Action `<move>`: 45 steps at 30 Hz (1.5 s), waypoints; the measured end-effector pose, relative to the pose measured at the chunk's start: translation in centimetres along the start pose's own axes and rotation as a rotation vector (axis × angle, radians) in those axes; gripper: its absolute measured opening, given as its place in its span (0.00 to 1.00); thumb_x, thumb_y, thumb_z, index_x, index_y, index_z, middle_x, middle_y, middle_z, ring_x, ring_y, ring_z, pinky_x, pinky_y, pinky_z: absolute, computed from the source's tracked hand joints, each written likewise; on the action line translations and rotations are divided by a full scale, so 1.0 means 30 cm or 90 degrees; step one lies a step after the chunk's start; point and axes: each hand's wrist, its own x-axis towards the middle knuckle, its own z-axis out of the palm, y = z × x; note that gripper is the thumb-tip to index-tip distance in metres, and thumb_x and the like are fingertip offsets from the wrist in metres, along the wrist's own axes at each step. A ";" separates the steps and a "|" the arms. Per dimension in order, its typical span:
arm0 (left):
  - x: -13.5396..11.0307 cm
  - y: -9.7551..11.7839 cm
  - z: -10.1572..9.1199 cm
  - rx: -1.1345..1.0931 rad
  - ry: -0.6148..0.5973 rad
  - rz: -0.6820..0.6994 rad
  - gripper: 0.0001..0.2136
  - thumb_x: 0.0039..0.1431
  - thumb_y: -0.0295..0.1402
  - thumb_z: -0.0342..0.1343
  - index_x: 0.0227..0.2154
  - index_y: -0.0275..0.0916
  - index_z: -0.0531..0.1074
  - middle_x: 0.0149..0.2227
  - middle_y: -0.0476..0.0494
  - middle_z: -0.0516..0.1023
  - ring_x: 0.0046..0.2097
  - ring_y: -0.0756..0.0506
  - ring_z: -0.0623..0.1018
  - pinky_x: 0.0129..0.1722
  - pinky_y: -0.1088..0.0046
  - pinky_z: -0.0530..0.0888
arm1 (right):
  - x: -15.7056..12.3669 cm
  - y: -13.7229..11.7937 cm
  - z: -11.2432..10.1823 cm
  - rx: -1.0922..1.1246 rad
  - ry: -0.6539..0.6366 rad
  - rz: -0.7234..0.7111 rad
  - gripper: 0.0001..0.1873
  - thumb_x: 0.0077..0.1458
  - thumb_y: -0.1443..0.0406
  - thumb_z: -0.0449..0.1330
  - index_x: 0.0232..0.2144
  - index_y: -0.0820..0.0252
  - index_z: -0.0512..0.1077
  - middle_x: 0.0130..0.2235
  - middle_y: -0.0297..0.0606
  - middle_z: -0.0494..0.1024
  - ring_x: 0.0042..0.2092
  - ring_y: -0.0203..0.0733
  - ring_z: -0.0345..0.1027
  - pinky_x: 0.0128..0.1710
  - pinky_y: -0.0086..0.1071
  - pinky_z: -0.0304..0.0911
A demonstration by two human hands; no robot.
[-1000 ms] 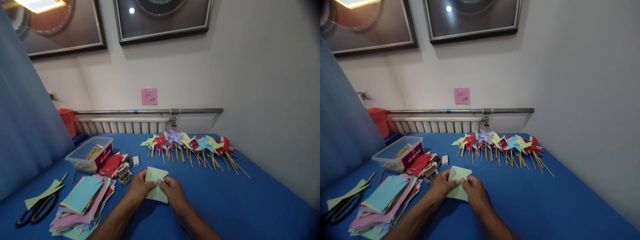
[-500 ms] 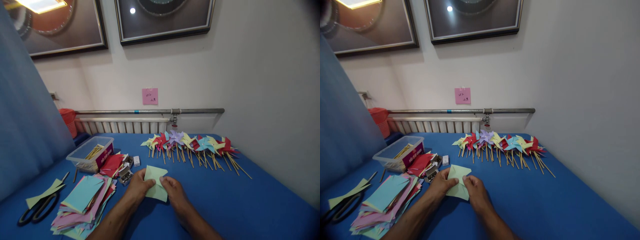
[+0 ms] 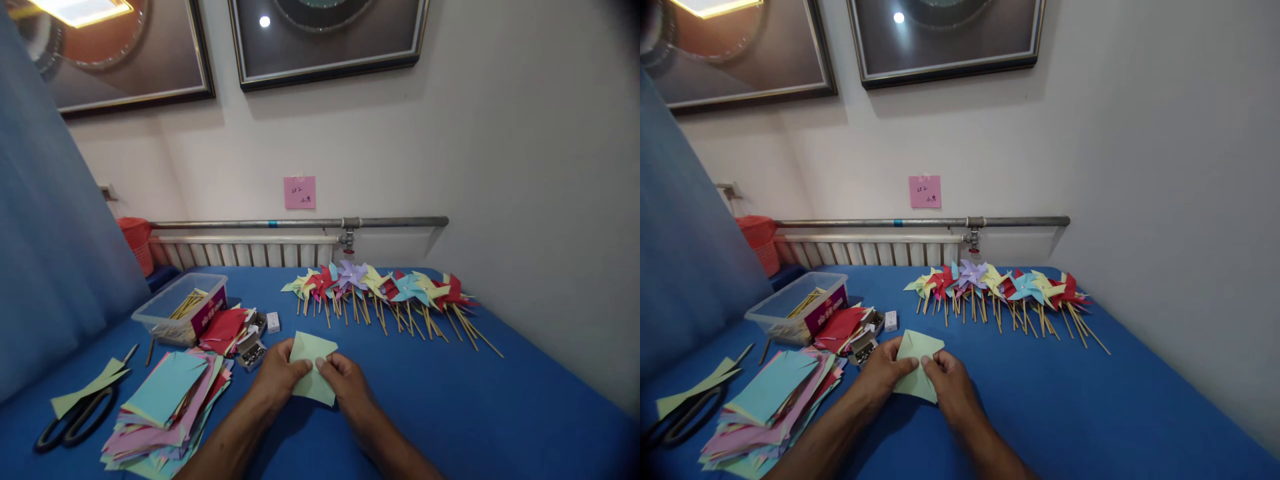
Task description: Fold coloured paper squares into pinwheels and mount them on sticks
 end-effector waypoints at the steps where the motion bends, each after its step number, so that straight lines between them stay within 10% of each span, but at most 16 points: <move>1: 0.000 -0.001 0.001 -0.005 0.001 0.002 0.19 0.40 0.35 0.71 0.37 0.32 0.81 0.29 0.43 0.83 0.26 0.46 0.77 0.28 0.72 0.72 | 0.000 0.000 0.000 0.006 0.000 0.004 0.24 0.48 0.44 0.71 0.25 0.55 0.70 0.21 0.27 0.70 0.24 0.36 0.60 0.26 0.31 0.55; 17: -0.004 0.008 0.013 0.010 -0.022 -0.019 0.20 0.39 0.38 0.74 0.35 0.33 0.80 0.28 0.44 0.83 0.26 0.47 0.77 0.28 0.73 0.72 | -0.003 0.003 -0.003 0.028 0.045 0.052 0.15 0.45 0.54 0.71 0.25 0.57 0.73 0.22 0.32 0.77 0.25 0.39 0.67 0.26 0.31 0.59; 30: -0.015 0.098 0.005 -0.018 0.144 -0.008 0.17 0.35 0.40 0.70 0.28 0.37 0.76 0.21 0.53 0.75 0.23 0.51 0.69 0.26 0.76 0.64 | 0.032 0.061 0.015 -0.031 0.053 0.055 0.16 0.42 0.52 0.69 0.25 0.57 0.72 0.22 0.32 0.77 0.25 0.39 0.67 0.26 0.32 0.60; 40: -0.022 0.055 -0.006 0.287 0.224 0.160 0.21 0.46 0.32 0.60 0.47 0.40 0.80 0.36 0.48 0.78 0.32 0.47 0.75 0.32 0.72 0.70 | 0.015 0.051 -0.001 -0.067 0.038 0.036 0.16 0.46 0.51 0.68 0.25 0.56 0.72 0.22 0.30 0.75 0.25 0.38 0.65 0.25 0.30 0.57; 45: -0.015 0.058 -0.015 0.280 0.225 0.213 0.13 0.48 0.33 0.60 0.39 0.40 0.80 0.43 0.42 0.81 0.40 0.43 0.79 0.40 0.67 0.74 | 0.006 0.023 0.006 -0.075 0.040 0.044 0.14 0.45 0.53 0.67 0.24 0.56 0.72 0.21 0.29 0.73 0.24 0.37 0.64 0.25 0.31 0.57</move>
